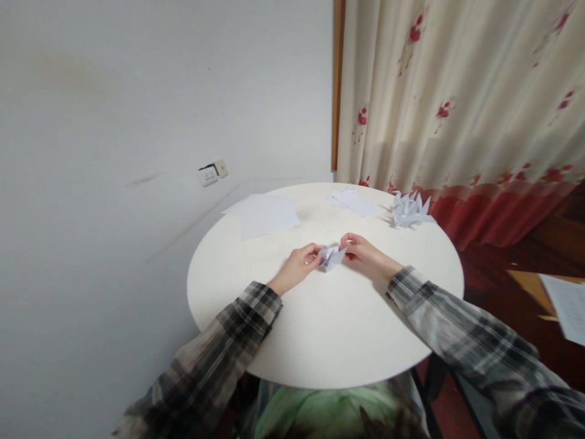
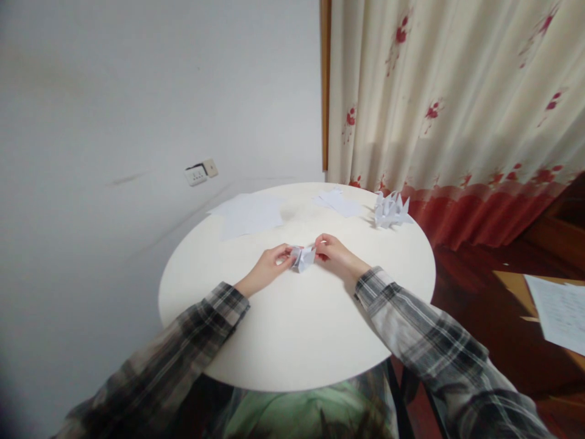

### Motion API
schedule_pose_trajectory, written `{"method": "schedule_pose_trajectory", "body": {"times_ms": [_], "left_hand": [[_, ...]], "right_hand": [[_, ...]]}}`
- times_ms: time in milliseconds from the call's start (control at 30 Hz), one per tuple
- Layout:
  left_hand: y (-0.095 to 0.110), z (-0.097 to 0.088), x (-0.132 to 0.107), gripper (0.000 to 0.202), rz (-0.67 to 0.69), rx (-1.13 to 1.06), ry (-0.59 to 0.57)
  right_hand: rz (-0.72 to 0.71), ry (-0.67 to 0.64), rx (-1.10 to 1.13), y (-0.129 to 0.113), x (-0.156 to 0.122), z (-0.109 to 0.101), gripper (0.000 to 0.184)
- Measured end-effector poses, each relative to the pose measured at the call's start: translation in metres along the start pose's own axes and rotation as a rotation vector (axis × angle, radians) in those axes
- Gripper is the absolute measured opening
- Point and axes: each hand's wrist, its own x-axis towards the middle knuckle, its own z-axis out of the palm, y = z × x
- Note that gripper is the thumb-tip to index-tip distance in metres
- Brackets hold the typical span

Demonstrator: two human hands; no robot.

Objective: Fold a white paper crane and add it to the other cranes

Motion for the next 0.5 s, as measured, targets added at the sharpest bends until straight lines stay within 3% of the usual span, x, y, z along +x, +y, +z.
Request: {"method": "schedule_pose_trajectory", "body": {"times_ms": [167,233,367,500], "left_hand": [[-0.007,0.001,0.005,0.02,-0.107,-0.296,0.032],[-0.009,0.001,0.007,0.023,-0.118,-0.344,0.043],[-0.009,-0.002,0.007,0.024,-0.15,-0.397,0.045],[-0.009,-0.003,0.005,0.024,-0.219,-0.48,0.025]], "right_hand": [[-0.245,-0.007,-0.179,0.0,0.002,-0.001,0.012],[-0.324,-0.021,-0.252,-0.003,0.0,-0.002,0.008],[-0.435,-0.046,-0.401,-0.007,-0.007,-0.004,0.018],[-0.58,0.023,-0.657,-0.008,-0.01,-0.005,0.018]]}}
